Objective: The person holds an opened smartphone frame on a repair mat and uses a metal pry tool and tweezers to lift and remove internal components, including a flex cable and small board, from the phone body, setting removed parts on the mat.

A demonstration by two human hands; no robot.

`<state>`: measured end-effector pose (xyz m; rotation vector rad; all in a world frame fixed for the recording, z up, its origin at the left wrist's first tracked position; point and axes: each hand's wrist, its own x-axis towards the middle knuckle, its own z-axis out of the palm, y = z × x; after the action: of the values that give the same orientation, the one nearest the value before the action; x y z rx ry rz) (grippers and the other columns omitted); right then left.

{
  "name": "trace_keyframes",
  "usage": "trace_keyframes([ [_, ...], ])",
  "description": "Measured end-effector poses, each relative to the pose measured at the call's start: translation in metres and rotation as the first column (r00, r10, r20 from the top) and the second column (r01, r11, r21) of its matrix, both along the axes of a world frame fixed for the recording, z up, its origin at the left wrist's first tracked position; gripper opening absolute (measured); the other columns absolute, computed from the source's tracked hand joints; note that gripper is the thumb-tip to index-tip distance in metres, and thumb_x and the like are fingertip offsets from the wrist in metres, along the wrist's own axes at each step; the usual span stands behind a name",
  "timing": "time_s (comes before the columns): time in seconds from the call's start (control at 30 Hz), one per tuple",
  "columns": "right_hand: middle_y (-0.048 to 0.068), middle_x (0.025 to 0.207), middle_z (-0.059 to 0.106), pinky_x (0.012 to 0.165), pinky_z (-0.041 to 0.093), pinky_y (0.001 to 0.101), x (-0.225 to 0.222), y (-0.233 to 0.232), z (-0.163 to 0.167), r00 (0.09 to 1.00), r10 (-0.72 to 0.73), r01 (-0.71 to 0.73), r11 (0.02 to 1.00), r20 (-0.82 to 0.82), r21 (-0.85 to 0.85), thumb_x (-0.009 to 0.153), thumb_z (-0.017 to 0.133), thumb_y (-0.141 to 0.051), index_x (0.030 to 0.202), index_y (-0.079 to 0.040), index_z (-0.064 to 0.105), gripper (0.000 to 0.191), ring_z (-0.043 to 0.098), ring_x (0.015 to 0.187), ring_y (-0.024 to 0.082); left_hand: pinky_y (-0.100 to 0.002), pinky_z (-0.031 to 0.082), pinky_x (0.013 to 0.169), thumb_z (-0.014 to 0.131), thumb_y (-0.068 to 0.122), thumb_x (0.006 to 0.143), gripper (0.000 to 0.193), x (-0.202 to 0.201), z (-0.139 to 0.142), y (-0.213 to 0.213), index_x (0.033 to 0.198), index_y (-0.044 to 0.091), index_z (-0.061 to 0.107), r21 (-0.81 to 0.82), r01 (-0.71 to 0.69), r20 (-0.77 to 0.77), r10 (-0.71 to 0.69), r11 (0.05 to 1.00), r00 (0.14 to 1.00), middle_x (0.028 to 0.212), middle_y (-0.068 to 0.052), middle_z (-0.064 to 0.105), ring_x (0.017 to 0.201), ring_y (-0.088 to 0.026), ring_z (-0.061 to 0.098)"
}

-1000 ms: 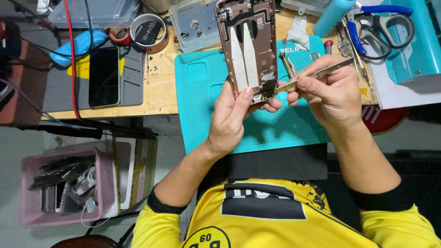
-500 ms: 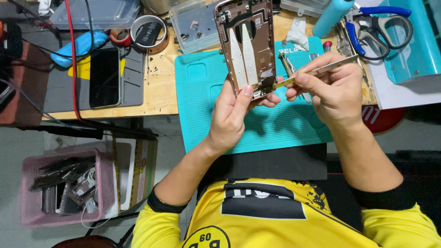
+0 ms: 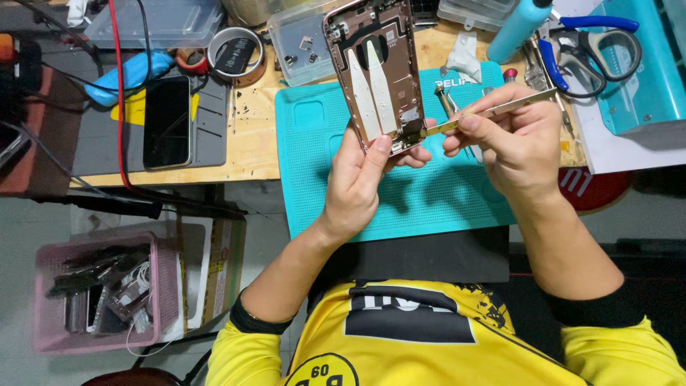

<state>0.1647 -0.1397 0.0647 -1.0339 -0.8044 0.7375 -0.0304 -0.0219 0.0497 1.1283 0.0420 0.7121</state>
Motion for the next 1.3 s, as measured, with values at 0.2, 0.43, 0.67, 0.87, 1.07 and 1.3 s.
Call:
trace_keyframes([
  [0.2, 0.021, 0.092, 0.071, 0.073, 0.063, 0.039, -0.001, 0.003, -0.003, 0.999, 0.032, -0.032, 0.999, -0.023, 0.024, 0.102, 0.068, 0.008, 0.104, 0.006, 0.062, 0.007, 0.074, 0.077, 0.026, -0.04, 0.06, 0.1, 0.035, 0.015, 0.119, 0.033, 0.003, -0.004, -0.001, 0.147, -0.001, 0.038, -0.02, -0.004, 0.017, 0.005, 1.0, 1.0, 0.141, -0.021, 0.062, 0.112, -0.023, 0.069],
  [0.43, 0.022, 0.094, 0.072, 0.073, 0.063, 0.0378, 0.002, 0.008, -0.01, 0.997, 0.077, -0.076, 0.997, -0.025, 0.009, 0.102, 0.068, 0.007, 0.103, 0.004, 0.062, 0.006, 0.073, 0.077, 0.025, -0.041, 0.061, 0.1, 0.034, 0.016, 0.12, 0.031, 0.008, -0.014, -0.004, 0.143, -0.004, 0.042, -0.03, -0.037, 0.04, 0.038, 0.999, 0.998, 0.134, -0.019, 0.063, 0.107, -0.022, 0.069],
  [0.67, 0.021, 0.092, 0.072, 0.07, 0.063, 0.0341, 0.004, 0.01, -0.004, 0.992, 0.128, -0.128, 0.991, 0.008, 0.035, 0.101, 0.068, 0.009, 0.103, 0.005, 0.063, 0.007, 0.073, 0.076, 0.023, -0.04, 0.061, 0.099, 0.036, 0.018, 0.119, 0.032, 0.006, -0.011, 0.002, 0.142, -0.002, 0.041, -0.061, 0.004, 0.011, -0.003, 0.998, 1.0, 0.138, -0.021, 0.062, 0.109, -0.023, 0.069],
  [0.87, 0.021, 0.099, 0.072, 0.077, 0.065, 0.0328, -0.008, 0.0, 0.011, 0.915, 0.024, -0.068, 0.993, 0.402, 0.094, 0.101, 0.068, 0.015, 0.101, 0.008, 0.065, 0.008, 0.075, 0.084, 0.024, -0.037, 0.059, 0.1, 0.047, 0.02, 0.117, 0.037, 0.007, -0.003, 0.01, 0.136, -0.008, 0.06, -0.14, 0.051, 0.012, -0.05, 0.989, 0.999, 0.132, -0.021, 0.068, 0.104, -0.021, 0.07],
  [1.07, 0.022, 0.108, 0.072, 0.082, 0.063, 0.0313, -0.016, -0.003, 0.021, 0.755, -0.042, -0.063, 0.989, 0.655, 0.136, 0.094, 0.07, 0.016, 0.106, 0.008, 0.066, 0.015, 0.074, 0.091, 0.025, -0.037, 0.06, 0.095, 0.061, 0.005, 0.107, 0.027, 0.005, 0.005, 0.01, 0.13, -0.009, 0.064, -0.073, -0.04, -0.082, 0.034, 0.997, 0.996, 0.127, -0.02, 0.071, 0.102, -0.021, 0.07],
  [1.3, 0.023, 0.102, 0.072, 0.081, 0.064, 0.0311, -0.016, -0.007, 0.023, 0.782, -0.053, -0.05, 0.988, 0.622, 0.146, 0.097, 0.07, 0.016, 0.106, 0.008, 0.066, 0.013, 0.074, 0.088, 0.024, -0.035, 0.059, 0.1, 0.06, -0.003, 0.102, 0.032, -0.005, 0.007, 0.013, 0.134, -0.006, 0.061, -0.047, 0.039, -0.067, -0.042, 0.998, 0.997, 0.131, -0.016, 0.069, 0.11, -0.02, 0.07],
])
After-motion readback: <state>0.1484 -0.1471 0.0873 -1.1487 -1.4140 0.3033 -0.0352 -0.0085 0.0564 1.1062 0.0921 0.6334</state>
